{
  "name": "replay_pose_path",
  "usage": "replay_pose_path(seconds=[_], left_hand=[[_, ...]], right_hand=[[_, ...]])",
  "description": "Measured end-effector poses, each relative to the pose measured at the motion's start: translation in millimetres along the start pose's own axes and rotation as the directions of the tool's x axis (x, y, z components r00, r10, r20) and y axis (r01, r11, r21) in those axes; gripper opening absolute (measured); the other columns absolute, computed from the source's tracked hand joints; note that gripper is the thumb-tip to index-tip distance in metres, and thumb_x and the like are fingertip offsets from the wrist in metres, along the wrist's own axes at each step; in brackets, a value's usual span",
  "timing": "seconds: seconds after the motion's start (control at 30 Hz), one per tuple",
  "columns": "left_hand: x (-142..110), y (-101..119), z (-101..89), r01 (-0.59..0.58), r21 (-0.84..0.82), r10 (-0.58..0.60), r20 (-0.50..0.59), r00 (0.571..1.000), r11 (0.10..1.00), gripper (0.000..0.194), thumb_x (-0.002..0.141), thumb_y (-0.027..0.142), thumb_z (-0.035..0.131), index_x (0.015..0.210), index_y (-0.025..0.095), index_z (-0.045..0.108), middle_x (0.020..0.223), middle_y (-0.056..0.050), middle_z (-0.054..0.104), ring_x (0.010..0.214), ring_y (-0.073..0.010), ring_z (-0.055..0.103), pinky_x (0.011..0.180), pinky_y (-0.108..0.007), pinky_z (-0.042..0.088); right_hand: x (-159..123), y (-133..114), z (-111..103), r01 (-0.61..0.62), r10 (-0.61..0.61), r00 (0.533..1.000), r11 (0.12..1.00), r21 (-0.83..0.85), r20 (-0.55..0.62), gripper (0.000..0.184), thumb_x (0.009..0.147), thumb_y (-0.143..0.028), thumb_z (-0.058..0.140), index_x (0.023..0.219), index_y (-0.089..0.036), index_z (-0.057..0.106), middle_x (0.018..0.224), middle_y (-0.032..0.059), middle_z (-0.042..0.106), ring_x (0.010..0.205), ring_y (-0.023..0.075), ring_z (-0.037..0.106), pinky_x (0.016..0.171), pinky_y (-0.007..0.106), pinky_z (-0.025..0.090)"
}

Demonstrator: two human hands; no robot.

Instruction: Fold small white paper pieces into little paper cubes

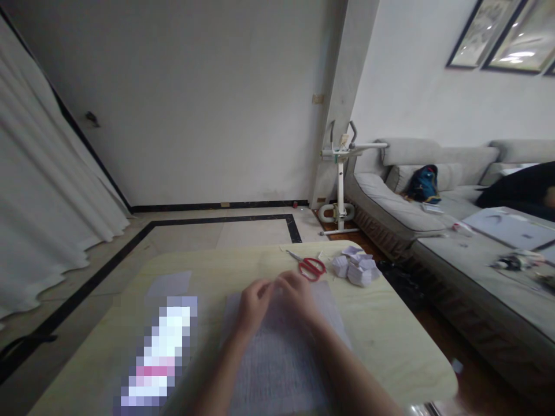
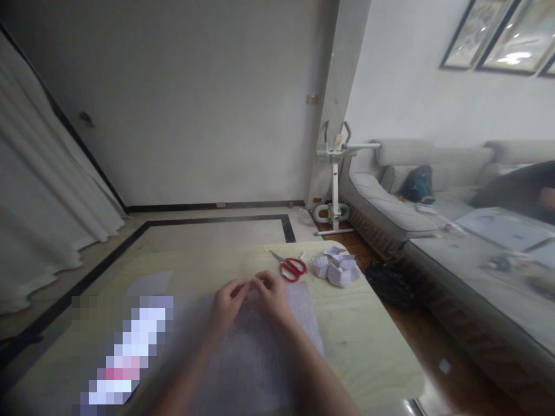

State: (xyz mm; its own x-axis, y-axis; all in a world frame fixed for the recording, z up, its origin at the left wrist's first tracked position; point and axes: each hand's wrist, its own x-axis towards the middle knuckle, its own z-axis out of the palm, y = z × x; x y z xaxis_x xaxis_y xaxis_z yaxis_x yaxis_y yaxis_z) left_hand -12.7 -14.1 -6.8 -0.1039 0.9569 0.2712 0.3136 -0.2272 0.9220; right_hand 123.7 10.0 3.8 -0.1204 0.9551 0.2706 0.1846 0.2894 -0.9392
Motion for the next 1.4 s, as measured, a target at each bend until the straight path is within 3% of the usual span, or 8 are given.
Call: replay_pose_path(seconds=[0.1, 0.23, 0.43, 0.57, 0.8, 0.93, 1.1, 1.4], left_hand=[[1.6, 2.7, -2.3, 0.057, -0.060, -0.060, -0.041, 0.997, 0.997, 0.029, 0.079, 0.039, 0.056, 0.085, 0.015, 0.069, 0.079, -0.006, 0.070, 0.073, -0.0183, 0.064, 0.064, -0.025, 0.049], [3.6, 7.9, -4.9, 0.109, -0.115, -0.118, -0.071, 0.991, 0.987, 0.029, 0.074, 0.040, 0.061, 0.080, 0.013, 0.068, 0.076, -0.006, 0.069, 0.070, -0.0182, 0.063, 0.062, -0.024, 0.049], [2.0, 9.3, -3.1, 0.129, -0.144, -0.136, -0.039, 0.990, 0.981, 0.032, 0.074, 0.041, 0.061, 0.087, 0.013, 0.067, 0.079, -0.007, 0.069, 0.073, -0.0189, 0.064, 0.063, -0.026, 0.050], [1.8, 5.9, -2.8, 0.103, -0.103, -0.110, -0.063, 0.992, 0.989, 0.026, 0.074, 0.039, 0.061, 0.080, 0.014, 0.066, 0.078, -0.006, 0.068, 0.073, -0.0184, 0.063, 0.065, -0.026, 0.049], [2.7, 6.3, -7.4, 0.071, -0.051, -0.074, -0.062, 0.995, 0.996, 0.025, 0.075, 0.039, 0.059, 0.072, 0.015, 0.066, 0.067, -0.002, 0.065, 0.068, -0.0171, 0.061, 0.064, -0.025, 0.048], [2.3, 9.7, -5.7, 0.076, -0.081, -0.080, -0.056, 0.995, 0.994, 0.027, 0.075, 0.040, 0.060, 0.078, 0.014, 0.068, 0.073, -0.004, 0.068, 0.071, -0.0178, 0.062, 0.064, -0.025, 0.048], [1.2, 9.1, -3.0, 0.114, -0.120, -0.116, -0.006, 0.993, 0.986, 0.031, 0.077, 0.042, 0.059, 0.085, 0.013, 0.068, 0.078, -0.007, 0.069, 0.071, -0.0185, 0.063, 0.061, -0.024, 0.048], [1.2, 4.7, -3.7, 0.093, -0.085, -0.092, 0.007, 0.996, 0.992, 0.031, 0.078, 0.042, 0.057, 0.086, 0.014, 0.069, 0.076, -0.007, 0.070, 0.067, -0.0184, 0.065, 0.062, -0.025, 0.049]], right_hand=[[0.1, 0.7, 1.4, -0.043, 0.042, 0.998, 0.999, 0.007, 0.048, 0.019, 0.079, -0.032, 0.059, 0.084, -0.014, 0.064, 0.077, 0.0036, 0.064, 0.070, 0.0146, 0.057, 0.063, 0.024, 0.043], [-1.2, -0.4, 2.5, -0.085, 0.089, 0.990, 0.996, -0.041, 0.107, 0.019, 0.080, -0.031, 0.059, 0.075, -0.013, 0.062, 0.067, 0.0017, 0.060, 0.061, 0.0130, 0.053, 0.055, 0.022, 0.039], [-4.9, -2.5, 3.5, 0.014, 0.005, 0.993, 0.987, -0.160, 0.119, 0.020, 0.083, -0.028, 0.054, 0.071, -0.013, 0.060, 0.063, 0.0006, 0.057, 0.058, 0.0115, 0.049, 0.052, 0.021, 0.034], [-8.2, -3.1, 5.7, 0.025, 0.005, 0.988, 0.980, -0.196, 0.155, 0.024, 0.084, -0.031, 0.053, 0.070, -0.013, 0.059, 0.062, 0.0008, 0.056, 0.057, 0.0110, 0.048, 0.050, 0.020, 0.032], [-8.5, -5.5, 6.5, 0.011, 0.009, 0.991, 0.989, -0.150, 0.133, 0.025, 0.082, -0.036, 0.056, 0.074, -0.013, 0.061, 0.064, -0.0002, 0.055, 0.058, 0.0108, 0.048, 0.052, 0.021, 0.034], [-5.3, -2.7, 4.9, -0.011, 0.021, 0.993, 0.996, -0.086, 0.114, 0.027, 0.081, -0.038, 0.057, 0.068, -0.014, 0.058, 0.060, -0.0007, 0.053, 0.057, 0.0113, 0.047, 0.050, 0.021, 0.033], [-1.2, -0.1, 2.0, -0.029, 0.028, 0.996, 0.999, 0.014, 0.081, 0.017, 0.080, -0.031, 0.056, 0.073, -0.015, 0.059, 0.068, 0.0016, 0.060, 0.065, 0.0142, 0.054, 0.058, 0.023, 0.042], [-1.7, -2.2, 2.1, -0.037, 0.038, 0.999, 0.999, -0.040, 0.018, 0.012, 0.079, -0.025, 0.054, 0.075, -0.015, 0.060, 0.070, 0.0022, 0.061, 0.065, 0.0145, 0.054, 0.059, 0.025, 0.042]])
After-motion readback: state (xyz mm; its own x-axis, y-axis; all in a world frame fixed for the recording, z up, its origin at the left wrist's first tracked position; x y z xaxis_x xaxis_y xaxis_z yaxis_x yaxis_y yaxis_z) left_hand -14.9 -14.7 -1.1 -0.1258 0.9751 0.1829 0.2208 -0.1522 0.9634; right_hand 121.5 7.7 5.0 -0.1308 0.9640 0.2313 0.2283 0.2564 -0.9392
